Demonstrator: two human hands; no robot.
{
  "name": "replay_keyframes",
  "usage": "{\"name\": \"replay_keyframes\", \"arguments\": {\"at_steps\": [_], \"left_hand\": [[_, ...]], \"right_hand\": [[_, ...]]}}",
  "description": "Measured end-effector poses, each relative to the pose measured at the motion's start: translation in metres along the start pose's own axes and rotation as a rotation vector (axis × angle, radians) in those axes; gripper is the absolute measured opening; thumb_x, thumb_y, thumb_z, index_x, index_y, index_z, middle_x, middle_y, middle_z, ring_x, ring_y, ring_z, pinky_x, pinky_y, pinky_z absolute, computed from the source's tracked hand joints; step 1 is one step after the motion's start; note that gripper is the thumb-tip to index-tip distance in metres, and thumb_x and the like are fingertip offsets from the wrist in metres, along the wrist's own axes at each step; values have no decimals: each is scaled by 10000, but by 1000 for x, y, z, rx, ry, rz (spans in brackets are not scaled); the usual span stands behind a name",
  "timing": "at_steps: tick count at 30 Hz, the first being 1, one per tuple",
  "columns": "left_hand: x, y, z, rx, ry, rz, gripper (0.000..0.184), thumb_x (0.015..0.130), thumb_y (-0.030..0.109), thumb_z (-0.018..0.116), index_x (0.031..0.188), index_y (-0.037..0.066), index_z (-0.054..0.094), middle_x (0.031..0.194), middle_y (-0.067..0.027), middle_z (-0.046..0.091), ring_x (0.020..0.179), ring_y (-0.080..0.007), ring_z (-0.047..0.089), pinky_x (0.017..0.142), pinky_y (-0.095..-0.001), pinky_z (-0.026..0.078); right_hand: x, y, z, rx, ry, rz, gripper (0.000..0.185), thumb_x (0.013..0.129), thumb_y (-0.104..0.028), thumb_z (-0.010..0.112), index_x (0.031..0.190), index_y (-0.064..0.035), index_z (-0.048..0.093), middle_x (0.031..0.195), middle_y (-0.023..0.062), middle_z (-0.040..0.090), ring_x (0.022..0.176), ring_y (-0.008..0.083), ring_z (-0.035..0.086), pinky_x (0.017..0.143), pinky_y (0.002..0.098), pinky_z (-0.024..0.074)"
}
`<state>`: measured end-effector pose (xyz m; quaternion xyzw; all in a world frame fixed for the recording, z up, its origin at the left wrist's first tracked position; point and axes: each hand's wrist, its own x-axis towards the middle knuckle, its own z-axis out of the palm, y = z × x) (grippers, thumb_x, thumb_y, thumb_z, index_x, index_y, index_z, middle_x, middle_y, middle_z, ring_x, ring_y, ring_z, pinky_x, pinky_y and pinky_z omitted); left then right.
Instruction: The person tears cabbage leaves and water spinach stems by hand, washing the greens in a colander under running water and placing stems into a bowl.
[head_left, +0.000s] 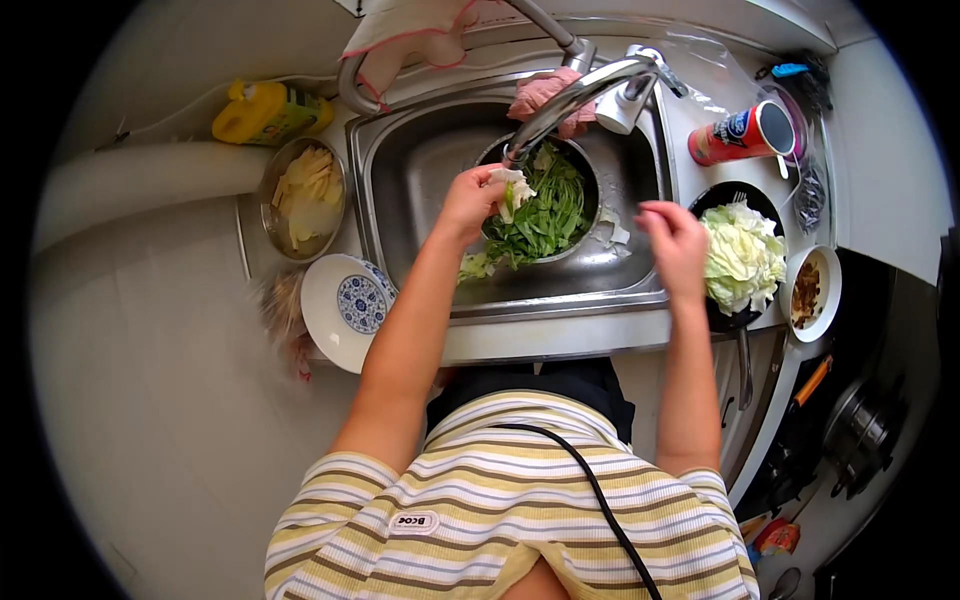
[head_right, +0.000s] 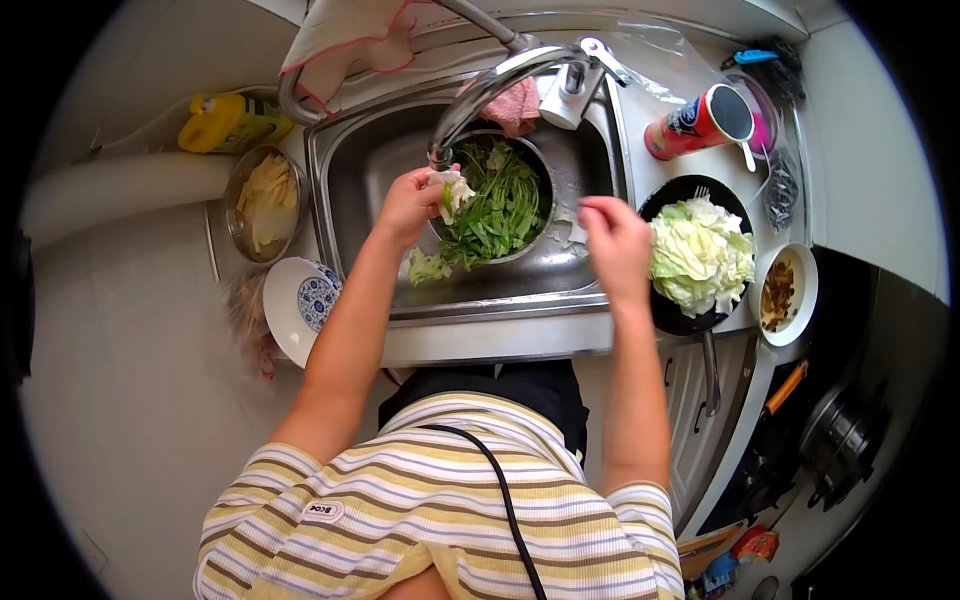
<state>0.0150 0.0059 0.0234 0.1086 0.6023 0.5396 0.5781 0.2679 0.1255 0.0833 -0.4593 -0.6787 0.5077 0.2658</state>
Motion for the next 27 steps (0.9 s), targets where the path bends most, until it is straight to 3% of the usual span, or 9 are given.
{"name": "replay_keyframes", "arguments": {"at_steps": [7,11,14,17,19,20,22,24,27], "left_hand": [[-17,7,-2,167,77,217,470,668,-112,552,1131,-34,543,995,-40,599,860,-99,564,759,-230,448],[-9,-14,-16,128,130,260,443,679,-93,532,1117,-32,557,1013,-44,602,880,-104,561,776,-242,454],[-6,-27,-24,307,207,389,437,686,-66,499,1113,-7,573,1010,-81,631,903,-156,597,788,-269,465],[-12,-29,-27,753,451,521,369,705,-34,503,1058,30,592,987,-176,625,935,-309,601,829,-364,470],[-10,-24,-24,791,443,511,356,704,-33,516,1046,26,595,992,-173,625,935,-312,601,829,-365,470],[-10,-23,-20,826,430,502,342,703,-32,529,1034,23,598,997,-170,625,935,-315,602,830,-366,471],[-7,-22,-6,851,381,539,345,700,-37,539,1036,22,593,1017,-166,622,942,-309,604,830,-354,474],[-3,-20,1,879,344,584,349,697,-41,550,1038,21,588,1037,-163,618,950,-303,605,831,-343,477],[3,-25,0,181,285,610,311,723,-98,519,1024,-37,573,1105,-163,595,1001,-237,591,859,-297,470]], "right_hand": [[45,-6,147,-211,-148,-373,144,669,-98,670,769,-18,604,710,122,548,674,271,570,610,362,456],[34,-6,148,-217,-216,-97,183,682,-166,687,792,-34,624,659,114,600,599,260,597,592,347,473],[7,27,162,-179,-597,-39,350,678,-228,714,971,-59,623,708,113,634,642,266,622,630,350,486],[-8,57,168,-536,-675,-170,336,722,-174,685,1027,-54,614,679,106,623,607,202,602,605,306,478],[1,57,169,-206,-392,51,260,759,-174,660,968,-25,620,649,90,615,614,175,600,589,289,477],[13,57,169,142,-470,482,218,783,-180,651,922,-15,620,693,70,624,625,148,597,570,273,473],[25,30,160,514,-516,785,183,791,-191,656,829,-18,609,753,62,630,609,113,590,539,256,484],[34,35,167,590,-450,792,135,797,-160,642,826,-42,584,770,60,626,643,135,592,573,274,488],[41,38,171,778,-366,775,83,802,-97,620,799,-71,541,783,57,618,694,164,597,632,308,496]]}}
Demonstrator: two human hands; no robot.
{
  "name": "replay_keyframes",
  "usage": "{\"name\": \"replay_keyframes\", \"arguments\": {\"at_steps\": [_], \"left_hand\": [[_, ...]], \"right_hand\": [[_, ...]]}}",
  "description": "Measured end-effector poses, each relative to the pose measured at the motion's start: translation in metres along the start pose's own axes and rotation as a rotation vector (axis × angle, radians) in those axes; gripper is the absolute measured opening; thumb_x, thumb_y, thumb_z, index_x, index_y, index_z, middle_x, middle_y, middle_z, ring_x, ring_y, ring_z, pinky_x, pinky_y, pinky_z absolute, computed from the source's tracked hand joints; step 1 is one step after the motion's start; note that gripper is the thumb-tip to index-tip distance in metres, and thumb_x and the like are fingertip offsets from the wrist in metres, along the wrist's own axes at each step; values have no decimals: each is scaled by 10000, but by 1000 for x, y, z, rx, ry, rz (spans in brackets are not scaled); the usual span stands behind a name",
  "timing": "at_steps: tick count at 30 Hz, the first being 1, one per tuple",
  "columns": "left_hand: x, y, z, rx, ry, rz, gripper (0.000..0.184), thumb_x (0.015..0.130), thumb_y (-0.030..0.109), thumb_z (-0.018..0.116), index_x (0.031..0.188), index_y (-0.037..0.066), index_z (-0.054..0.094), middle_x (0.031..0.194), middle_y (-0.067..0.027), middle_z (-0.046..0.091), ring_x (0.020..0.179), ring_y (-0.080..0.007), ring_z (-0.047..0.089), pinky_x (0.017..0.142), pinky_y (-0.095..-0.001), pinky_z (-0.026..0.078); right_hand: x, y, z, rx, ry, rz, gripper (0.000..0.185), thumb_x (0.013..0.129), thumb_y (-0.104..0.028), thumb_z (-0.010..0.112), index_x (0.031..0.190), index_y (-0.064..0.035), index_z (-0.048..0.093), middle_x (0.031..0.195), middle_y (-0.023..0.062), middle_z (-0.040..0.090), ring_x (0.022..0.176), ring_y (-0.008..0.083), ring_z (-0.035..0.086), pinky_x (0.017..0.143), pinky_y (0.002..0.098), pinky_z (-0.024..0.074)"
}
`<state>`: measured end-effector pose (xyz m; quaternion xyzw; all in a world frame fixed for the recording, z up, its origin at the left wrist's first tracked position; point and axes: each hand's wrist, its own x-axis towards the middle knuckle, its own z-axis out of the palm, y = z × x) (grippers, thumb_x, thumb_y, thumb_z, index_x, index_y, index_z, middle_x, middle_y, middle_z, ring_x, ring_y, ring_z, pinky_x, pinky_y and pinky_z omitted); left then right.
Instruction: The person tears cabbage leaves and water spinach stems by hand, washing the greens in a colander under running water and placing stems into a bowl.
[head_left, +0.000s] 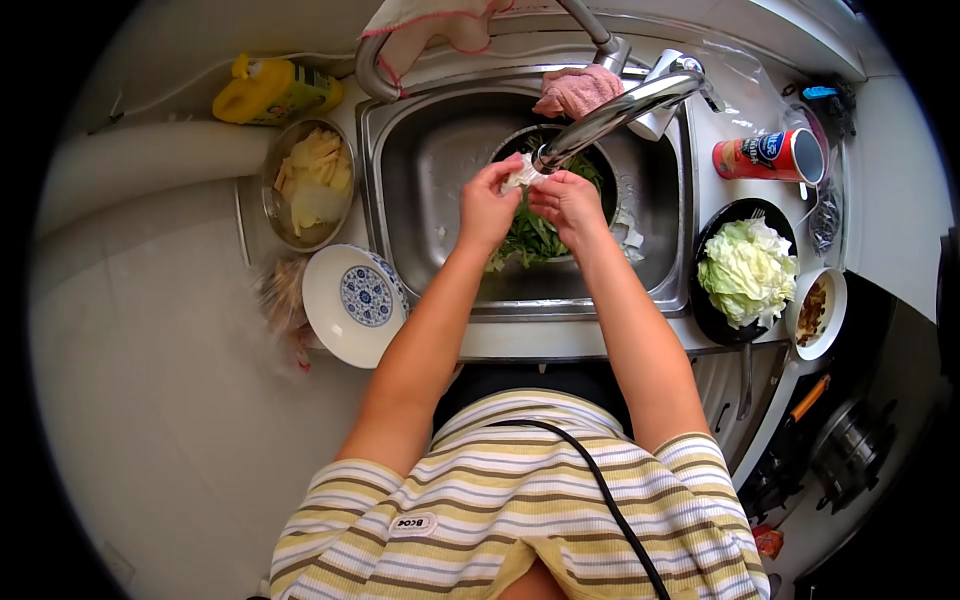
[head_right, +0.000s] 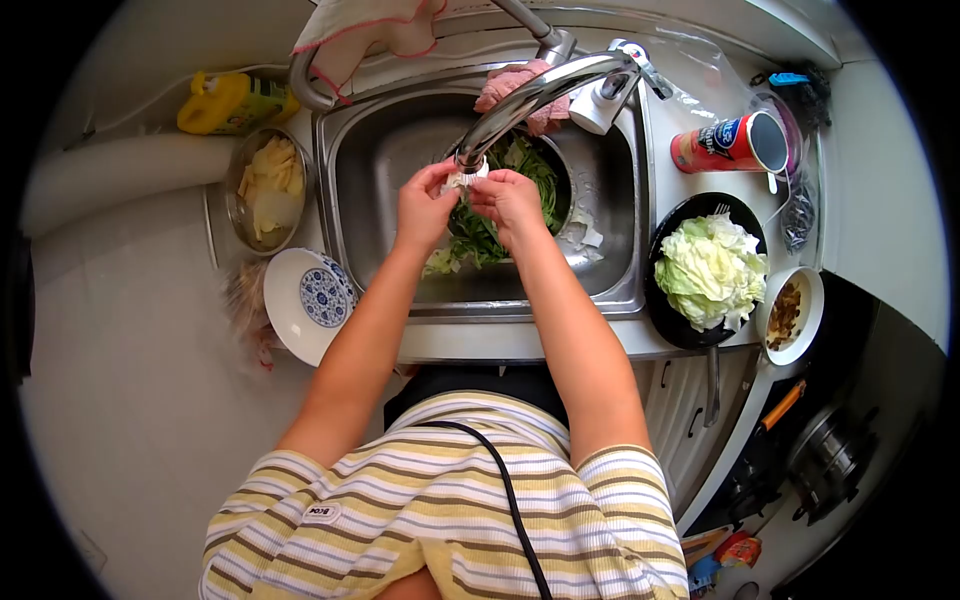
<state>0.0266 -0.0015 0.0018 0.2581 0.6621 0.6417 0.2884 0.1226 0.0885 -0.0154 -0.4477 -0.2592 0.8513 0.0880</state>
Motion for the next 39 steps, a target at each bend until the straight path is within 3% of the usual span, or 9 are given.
{"name": "replay_keyframes", "arguments": {"at_steps": [12,19,23,25,27,29,31,35,39], "left_hand": [[10,-25,-30,-765,12,-750,237,914,188,465,1076,31,537,1012,-96,608,873,-197,597,745,-310,485],[13,-20,-30,-483,-144,-596,170,879,156,540,998,38,567,936,-65,620,801,-154,608,688,-301,503],[16,-30,-31,-467,-89,-675,178,843,105,572,1010,48,590,926,-53,630,834,-167,605,717,-360,481],[16,-52,-27,-336,-47,-714,189,824,93,586,1006,44,604,920,-56,637,843,-186,607,730,-377,471],[18,-80,-15,454,-307,-462,218,777,127,626,977,40,629,912,-99,647,859,-256,605,757,-386,449],[25,-89,-4,631,-304,-431,260,733,177,669,945,30,637,931,-161,639,888,-308,597,774,-359,447],[30,-94,15,688,-190,-290,273,744,144,680,983,24,629,889,-81,633,835,-180,575,766,-304,444],[38,-145,51,687,-44,-361,657,666,269,763,1165,-52,480,1087,-179,582,985,-280,569,866,-348,435],[28,-154,66,737,-104,-430,768,624,363,781,1192,-45,463,1136,-209,555,1094,-317,515,919,-362,403]], "right_hand": [[-14,-3,2,25,-47,-180,149,746,5,629,776,-63,500,725,41,589,636,154,602,580,287,516],[-24,-1,-16,249,43,-109,139,748,-8,632,835,-61,537,755,38,604,673,140,596,640,246,502],[-56,-12,-35,-48,186,-432,96,736,7,607,795,-44,553,702,70,613,636,186,613,578,298,479],[-84,-16,-54,-1154,335,-778,74,719,4,597,769,-36,557,688,122,608,621,266,611,568,341,467],[-101,-8,-85,-1329,350,-722,70,709,-10,600,763,-35,564,695,154,593,625,319,595,568,360,460],[-140,-23,-97,-1145,446,-795,70,718,-15,600,779,-27,570,720,148,604,644,303,607,590,347,470],[-191,-46,-110,-1073,692,-767,85,739,7,614,818,0,582,738,96,612,661,169,603,608,273,465],[-251,-79,-194,-670,1053,-974,132,808,18,575,936,-3,553,835,59,607,744,106,580,640,217,472],[-244,-89,-275,-405,1020,-643,164,831,-41,574,988,-3,547,835,55,622,723,106,593,590,213,489]]}}
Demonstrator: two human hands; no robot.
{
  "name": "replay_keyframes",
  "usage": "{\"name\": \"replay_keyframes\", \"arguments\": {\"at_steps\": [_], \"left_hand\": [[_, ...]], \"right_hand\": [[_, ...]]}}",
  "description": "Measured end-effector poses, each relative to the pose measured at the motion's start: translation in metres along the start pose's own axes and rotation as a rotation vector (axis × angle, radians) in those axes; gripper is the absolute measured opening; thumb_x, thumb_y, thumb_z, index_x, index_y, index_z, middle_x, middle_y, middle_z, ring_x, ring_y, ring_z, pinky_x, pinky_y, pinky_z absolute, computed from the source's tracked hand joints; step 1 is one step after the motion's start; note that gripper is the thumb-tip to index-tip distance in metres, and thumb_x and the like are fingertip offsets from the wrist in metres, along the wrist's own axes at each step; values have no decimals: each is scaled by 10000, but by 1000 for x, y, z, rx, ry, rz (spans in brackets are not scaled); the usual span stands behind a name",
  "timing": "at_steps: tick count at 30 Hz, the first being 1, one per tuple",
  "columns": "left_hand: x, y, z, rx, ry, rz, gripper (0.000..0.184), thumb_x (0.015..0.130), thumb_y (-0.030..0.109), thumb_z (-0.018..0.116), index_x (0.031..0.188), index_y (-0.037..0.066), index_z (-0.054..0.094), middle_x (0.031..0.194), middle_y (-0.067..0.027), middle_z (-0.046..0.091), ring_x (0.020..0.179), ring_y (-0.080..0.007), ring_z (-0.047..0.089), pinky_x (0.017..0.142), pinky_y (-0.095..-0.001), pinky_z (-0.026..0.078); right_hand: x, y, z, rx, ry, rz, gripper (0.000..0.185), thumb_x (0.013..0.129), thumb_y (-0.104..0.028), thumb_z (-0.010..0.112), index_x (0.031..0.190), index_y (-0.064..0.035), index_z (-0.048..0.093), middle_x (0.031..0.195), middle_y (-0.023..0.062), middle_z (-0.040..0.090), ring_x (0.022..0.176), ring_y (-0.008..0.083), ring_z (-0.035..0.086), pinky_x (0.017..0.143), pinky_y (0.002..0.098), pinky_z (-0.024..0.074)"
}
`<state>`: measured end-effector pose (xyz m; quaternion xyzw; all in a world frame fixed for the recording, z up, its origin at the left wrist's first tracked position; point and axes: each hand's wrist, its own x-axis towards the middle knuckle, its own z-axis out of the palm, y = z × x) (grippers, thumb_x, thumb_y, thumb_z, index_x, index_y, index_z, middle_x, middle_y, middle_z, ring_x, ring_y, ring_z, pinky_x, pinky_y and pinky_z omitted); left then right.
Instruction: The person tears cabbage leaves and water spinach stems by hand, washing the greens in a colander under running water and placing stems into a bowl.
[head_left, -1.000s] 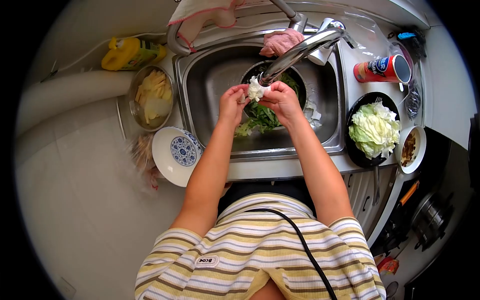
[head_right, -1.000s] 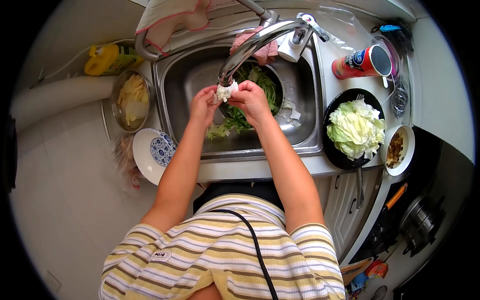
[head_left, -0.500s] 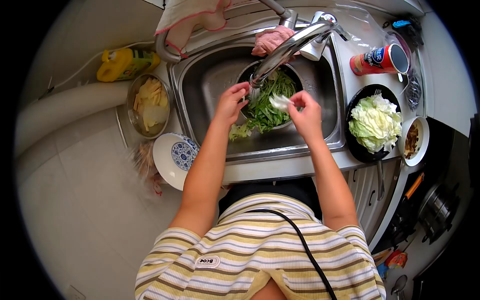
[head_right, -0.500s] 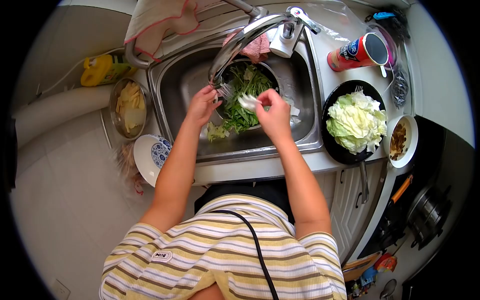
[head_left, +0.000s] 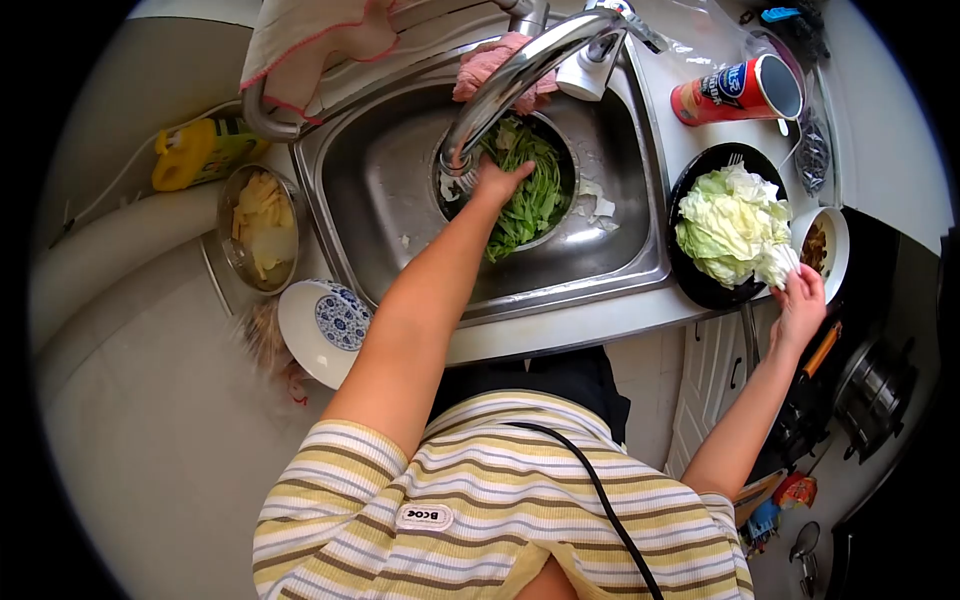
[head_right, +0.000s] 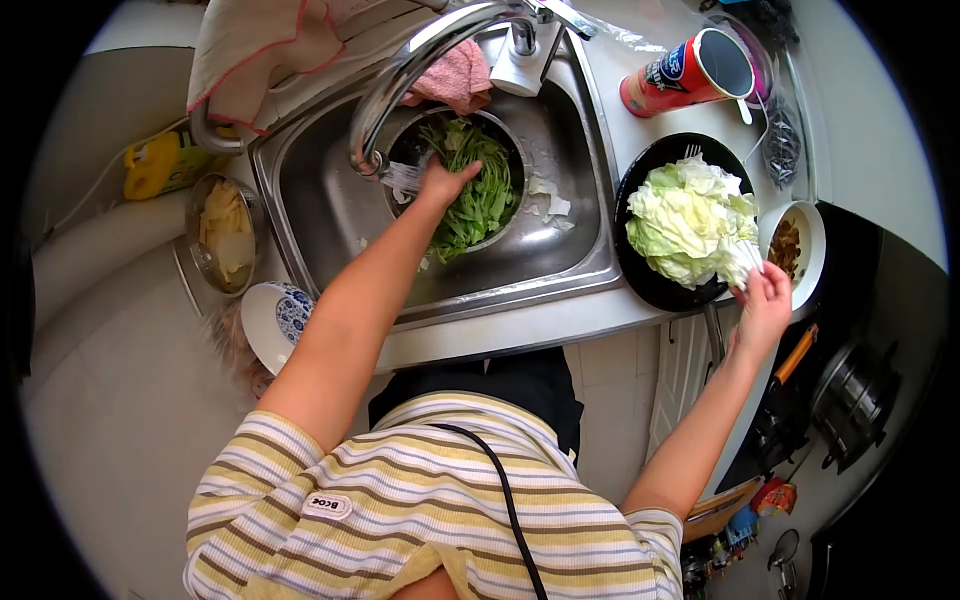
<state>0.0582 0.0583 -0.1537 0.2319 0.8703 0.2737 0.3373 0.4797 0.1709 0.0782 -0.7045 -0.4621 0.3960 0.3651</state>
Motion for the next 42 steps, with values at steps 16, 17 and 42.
{"name": "replay_keyframes", "arguments": {"at_steps": [16,17,42], "left_hand": [[4,-65,-47,-47,-23,-161,475,854,81,501,1298,10,347,1156,-213,519,1044,-329,532,771,-442,466],[-3,-57,-45,-52,125,-40,477,824,92,545,1260,5,371,1125,-209,534,1021,-339,542,760,-440,470],[-62,-48,-72,-365,47,-184,470,737,33,608,1195,30,500,1153,-157,548,1042,-261,542,873,-328,431]], "right_hand": [[-4,-2,22,-737,108,-164,234,812,-53,557,1039,-11,597,1024,100,621,916,198,597,822,312,459],[-9,-12,30,-781,152,-422,223,800,-48,557,1017,-14,600,1036,121,613,946,233,585,830,325,449],[-86,84,369,-485,-590,-336,174,640,-211,636,714,-55,658,740,136,644,626,305,610,626,387,504]]}}
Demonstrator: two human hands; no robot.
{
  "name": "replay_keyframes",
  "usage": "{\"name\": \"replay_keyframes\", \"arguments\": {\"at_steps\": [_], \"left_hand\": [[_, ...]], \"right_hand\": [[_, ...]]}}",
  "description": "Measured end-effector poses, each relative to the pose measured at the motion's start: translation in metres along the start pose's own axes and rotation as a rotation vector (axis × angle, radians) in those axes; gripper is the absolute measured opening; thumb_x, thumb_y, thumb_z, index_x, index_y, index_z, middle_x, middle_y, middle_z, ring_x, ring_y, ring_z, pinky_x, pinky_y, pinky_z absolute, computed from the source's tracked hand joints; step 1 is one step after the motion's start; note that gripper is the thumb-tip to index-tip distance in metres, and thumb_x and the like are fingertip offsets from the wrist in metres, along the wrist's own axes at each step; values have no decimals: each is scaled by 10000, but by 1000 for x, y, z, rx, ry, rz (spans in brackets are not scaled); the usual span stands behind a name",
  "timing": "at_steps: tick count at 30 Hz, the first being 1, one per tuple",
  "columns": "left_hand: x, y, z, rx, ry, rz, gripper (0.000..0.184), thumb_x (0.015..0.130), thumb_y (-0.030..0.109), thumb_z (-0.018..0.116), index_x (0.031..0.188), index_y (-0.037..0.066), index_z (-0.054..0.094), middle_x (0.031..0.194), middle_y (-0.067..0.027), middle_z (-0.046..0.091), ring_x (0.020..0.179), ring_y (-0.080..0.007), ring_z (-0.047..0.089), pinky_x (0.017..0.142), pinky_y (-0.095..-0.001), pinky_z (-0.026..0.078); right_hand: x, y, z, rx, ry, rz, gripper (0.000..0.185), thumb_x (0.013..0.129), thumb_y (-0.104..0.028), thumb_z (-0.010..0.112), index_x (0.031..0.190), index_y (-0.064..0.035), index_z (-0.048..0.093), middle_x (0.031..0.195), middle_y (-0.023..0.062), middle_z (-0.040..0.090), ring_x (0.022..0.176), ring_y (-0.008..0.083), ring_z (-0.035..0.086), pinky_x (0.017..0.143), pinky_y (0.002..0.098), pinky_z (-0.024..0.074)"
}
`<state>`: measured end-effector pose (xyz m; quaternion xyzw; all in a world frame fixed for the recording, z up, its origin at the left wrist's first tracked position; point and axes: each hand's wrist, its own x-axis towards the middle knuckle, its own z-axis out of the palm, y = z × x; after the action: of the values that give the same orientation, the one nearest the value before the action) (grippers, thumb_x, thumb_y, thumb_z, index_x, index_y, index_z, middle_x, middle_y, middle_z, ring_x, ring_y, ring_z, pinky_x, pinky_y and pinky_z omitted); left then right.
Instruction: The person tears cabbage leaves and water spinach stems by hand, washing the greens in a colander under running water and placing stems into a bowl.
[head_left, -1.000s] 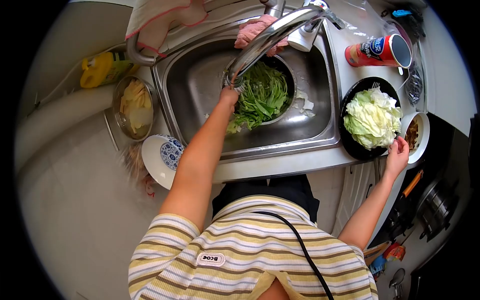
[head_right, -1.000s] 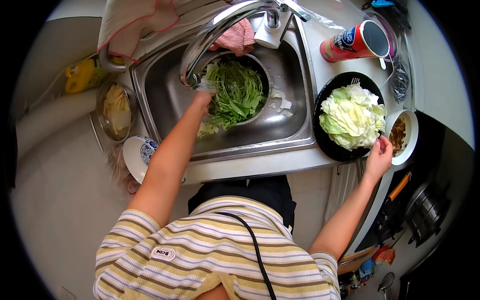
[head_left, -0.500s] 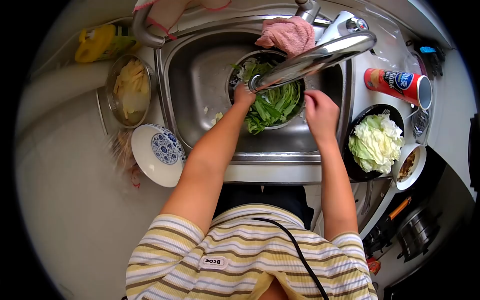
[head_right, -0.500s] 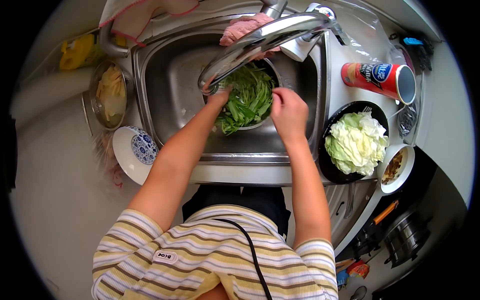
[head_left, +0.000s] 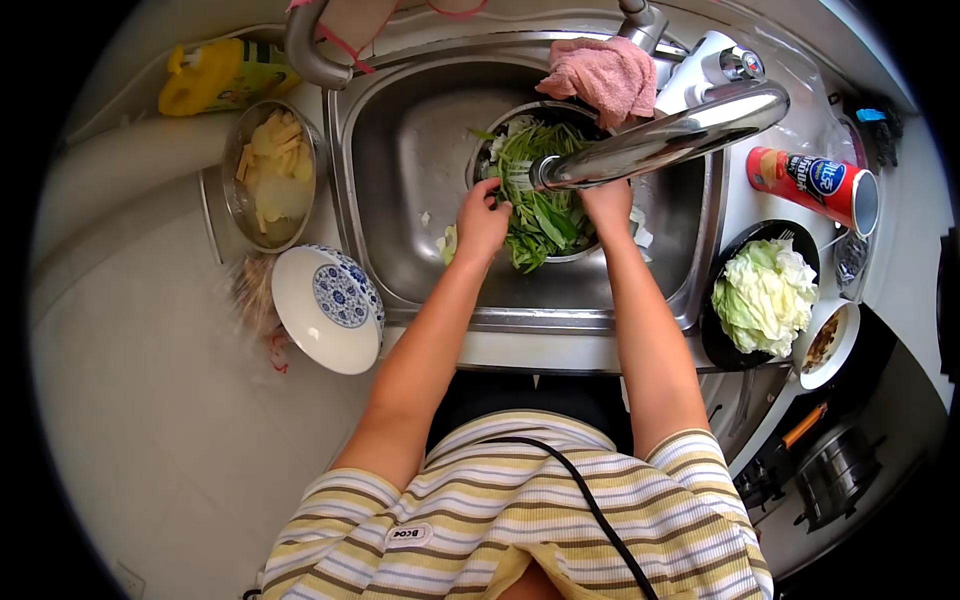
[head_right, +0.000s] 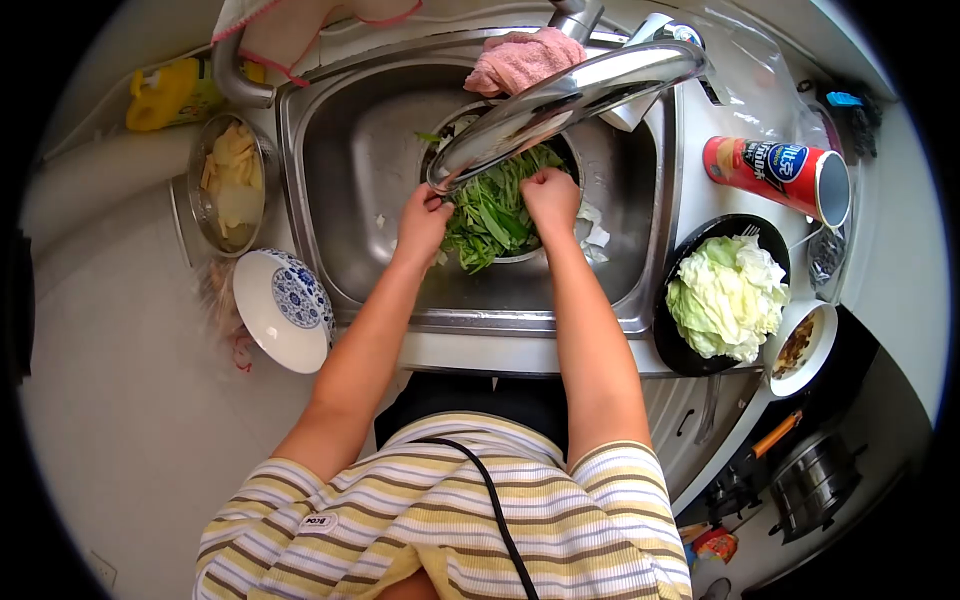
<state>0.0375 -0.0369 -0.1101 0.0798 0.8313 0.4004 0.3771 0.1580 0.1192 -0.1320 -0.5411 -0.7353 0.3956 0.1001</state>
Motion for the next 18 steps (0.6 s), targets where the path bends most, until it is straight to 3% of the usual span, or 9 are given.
{"name": "replay_keyframes", "arguments": {"at_steps": [1,2,4,5,8,12,16,17,18], "left_hand": [[-2,3,-1,-60,52,31,279,746,36,604,1025,25,590,1043,-126,594,917,-209,589,792,-305,467],[-4,6,-1,-63,52,30,279,746,36,604,1025,25,590,1043,-126,594,917,-209,589,792,-305,467],[-10,20,-4,78,37,89,184,745,37,613,928,14,626,957,-105,626,783,-175,614,714,-286,484],[-13,28,0,-13,4,140,134,733,43,630,861,4,638,835,-76,638,653,-153,601,631,-277,482],[-16,29,22,-92,-127,196,174,747,45,640,917,11,633,754,-22,613,650,-79,548,616,-240,449],[-7,31,56,216,-130,274,277,702,69,680,970,29,622,763,-43,609,646,-90,556,614,-244,459],[2,19,52,158,-59,408,264,704,54,662,965,36,625,761,-50,600,639,-99,558,616,-238,461],[-2,17,46,10,-106,360,246,717,25,633,963,34,628,754,-50,604,646,-103,564,625,-238,466],[-5,16,38,68,-178,270,283,707,-5,623,985,47,630,829,-63,606,638,-114,571,634,-224,468]], "right_hand": [[-1,4,-6,141,-186,216,119,657,-144,613,680,-28,625,657,107,625,538,235,576,571,333,495],[-2,7,-11,138,-187,215,119,657,-144,613,680,-28,625,657,107,625,538,235,576,571,333,495],[-9,-1,-29,670,-377,505,73,688,-86,598,646,-30,581,593,57,576,519,168,549,537,278,485],[-13,-4,-37,790,-375,509,77,722,-20,551,648,-36,536,629,58,561,547,154,549,532,246,476],[-27,-7,-57,1055,-408,476,70,718,18,533,660,-18,515,699,105,578,580,169,559,551,266,486],[-44,-10,-73,1022,-474,450,82,716,55,513,659,-4,499,720,128,573,599,173,557,559,272,472],[-78,-5,-110,956,-361,451,74,707,62,534,659,13,507,717,116,561,604,162,546,558,274,453],[-87,6,-118,917,-365,414,72,718,53,553,671,12,517,743,108,566,625,162,556,587,279,468],[-94,12,-124,916,-362,420,72,718,53,553,671,12,517,743,108,566,625,162,556,587,279,468]]}}
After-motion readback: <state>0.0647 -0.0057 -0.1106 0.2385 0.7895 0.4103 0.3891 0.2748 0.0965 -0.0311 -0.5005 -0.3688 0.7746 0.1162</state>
